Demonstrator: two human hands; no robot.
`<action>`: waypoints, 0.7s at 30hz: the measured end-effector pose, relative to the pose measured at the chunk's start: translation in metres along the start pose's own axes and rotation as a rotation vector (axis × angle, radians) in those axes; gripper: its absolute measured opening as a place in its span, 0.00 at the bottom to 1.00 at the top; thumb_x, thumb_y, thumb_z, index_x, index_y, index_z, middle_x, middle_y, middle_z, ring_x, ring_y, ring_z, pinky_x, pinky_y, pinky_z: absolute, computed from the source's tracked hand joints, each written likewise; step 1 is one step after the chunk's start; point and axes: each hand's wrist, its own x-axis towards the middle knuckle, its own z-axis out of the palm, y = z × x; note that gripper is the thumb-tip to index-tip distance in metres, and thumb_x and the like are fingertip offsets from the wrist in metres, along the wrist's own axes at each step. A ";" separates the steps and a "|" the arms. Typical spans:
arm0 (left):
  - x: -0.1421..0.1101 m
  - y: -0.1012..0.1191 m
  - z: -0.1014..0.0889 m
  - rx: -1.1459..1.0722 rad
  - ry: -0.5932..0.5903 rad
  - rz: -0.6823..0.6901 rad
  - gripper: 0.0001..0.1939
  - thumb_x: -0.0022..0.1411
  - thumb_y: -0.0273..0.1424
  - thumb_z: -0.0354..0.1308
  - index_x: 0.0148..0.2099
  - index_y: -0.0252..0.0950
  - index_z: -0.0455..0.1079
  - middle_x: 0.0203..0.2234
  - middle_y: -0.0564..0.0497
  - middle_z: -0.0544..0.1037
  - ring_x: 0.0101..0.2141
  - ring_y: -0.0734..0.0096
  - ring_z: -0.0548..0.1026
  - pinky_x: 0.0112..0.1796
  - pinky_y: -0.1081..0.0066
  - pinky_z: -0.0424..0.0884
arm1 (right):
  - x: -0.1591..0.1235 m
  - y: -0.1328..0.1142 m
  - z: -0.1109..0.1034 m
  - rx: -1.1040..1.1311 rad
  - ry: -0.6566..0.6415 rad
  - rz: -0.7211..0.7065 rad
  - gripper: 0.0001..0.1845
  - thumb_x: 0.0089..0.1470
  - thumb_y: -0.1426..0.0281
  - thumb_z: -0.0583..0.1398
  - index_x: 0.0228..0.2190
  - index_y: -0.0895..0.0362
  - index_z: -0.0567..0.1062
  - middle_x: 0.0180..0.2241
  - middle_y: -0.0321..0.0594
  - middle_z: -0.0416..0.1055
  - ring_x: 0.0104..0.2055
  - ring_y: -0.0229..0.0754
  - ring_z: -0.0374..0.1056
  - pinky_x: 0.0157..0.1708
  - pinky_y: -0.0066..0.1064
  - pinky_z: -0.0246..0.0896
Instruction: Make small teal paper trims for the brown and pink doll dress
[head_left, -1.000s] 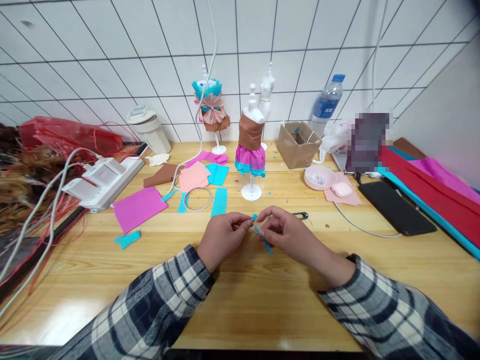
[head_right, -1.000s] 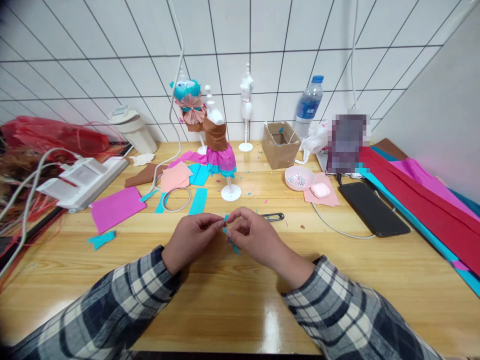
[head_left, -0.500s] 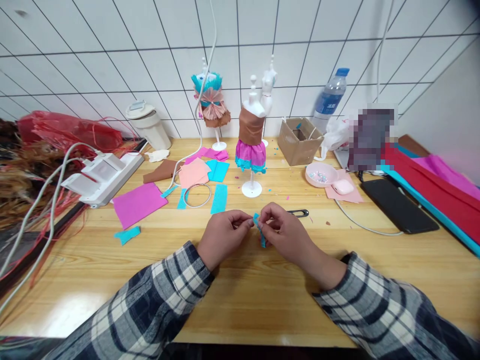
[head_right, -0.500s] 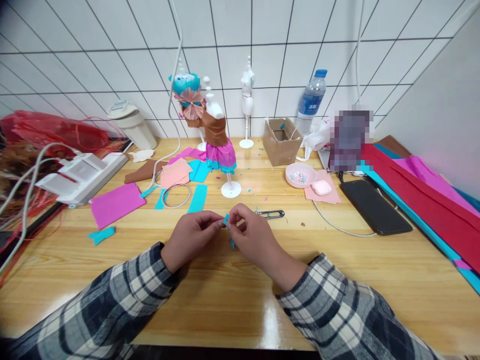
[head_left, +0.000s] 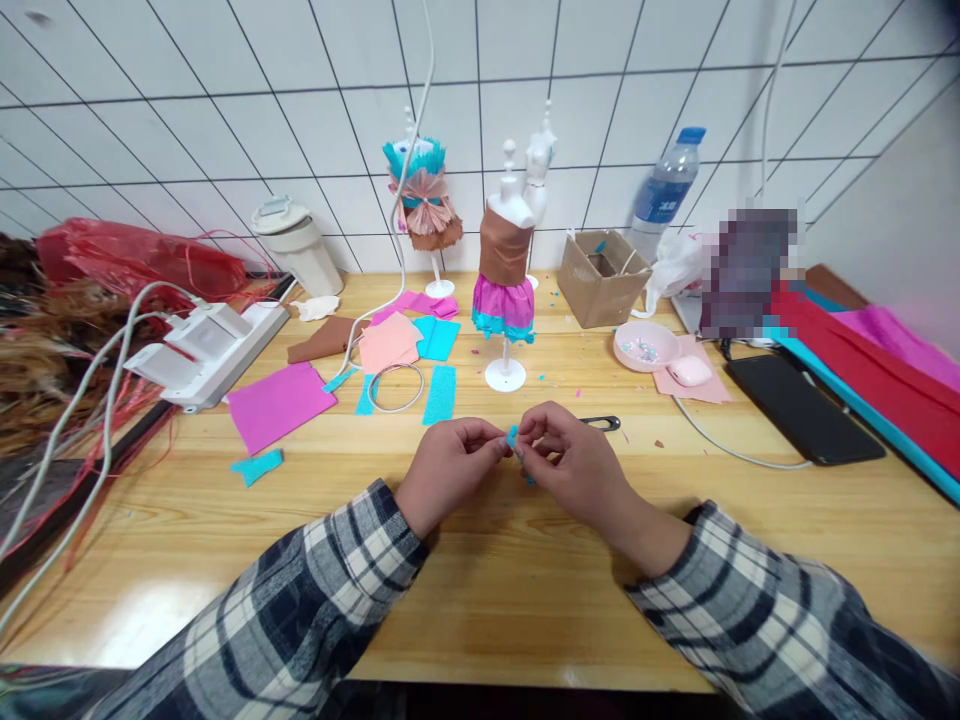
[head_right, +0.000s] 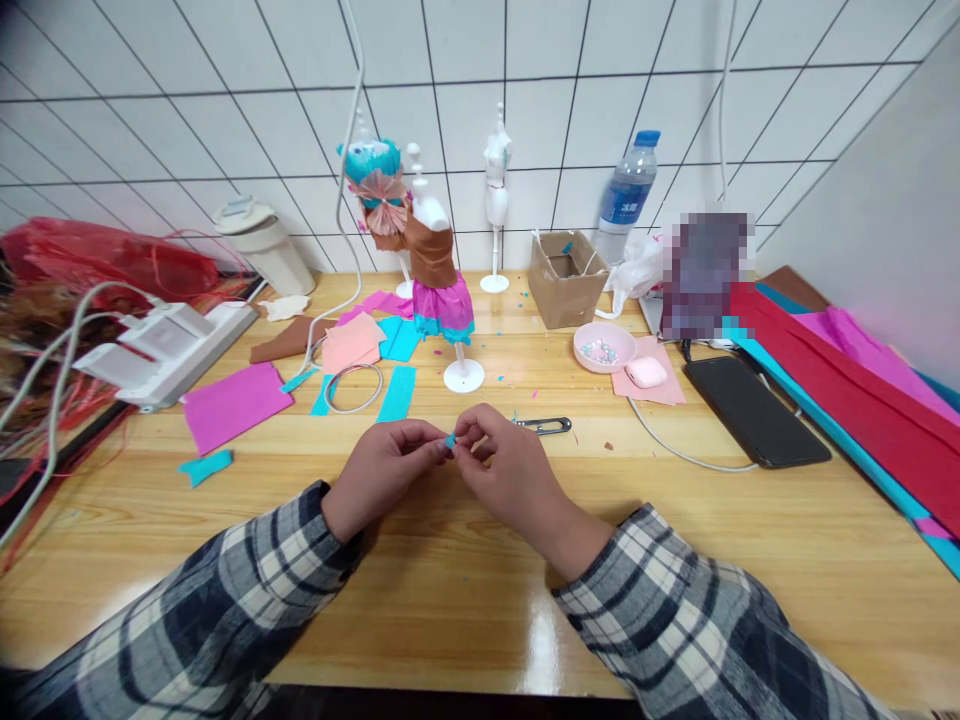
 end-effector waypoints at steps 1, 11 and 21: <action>0.000 0.000 0.000 -0.001 -0.002 0.002 0.12 0.54 0.38 0.59 0.29 0.35 0.77 0.25 0.50 0.81 0.28 0.68 0.76 0.29 0.73 0.70 | 0.000 0.001 0.000 0.003 -0.004 0.009 0.05 0.51 0.74 0.57 0.32 0.53 0.69 0.28 0.32 0.71 0.24 0.33 0.69 0.24 0.25 0.64; 0.000 0.001 0.000 -0.019 -0.006 0.004 0.11 0.54 0.37 0.60 0.29 0.34 0.77 0.25 0.51 0.81 0.27 0.70 0.76 0.29 0.74 0.70 | 0.001 0.005 -0.001 -0.190 0.026 -0.118 0.10 0.51 0.77 0.58 0.32 0.52 0.76 0.30 0.35 0.76 0.29 0.36 0.70 0.29 0.27 0.67; 0.002 -0.006 -0.001 -0.050 -0.041 0.079 0.10 0.56 0.36 0.60 0.34 0.35 0.78 0.30 0.49 0.82 0.33 0.66 0.79 0.35 0.70 0.73 | 0.002 0.005 -0.001 -0.089 0.047 -0.011 0.07 0.51 0.75 0.59 0.32 0.54 0.76 0.30 0.36 0.76 0.26 0.36 0.70 0.26 0.27 0.67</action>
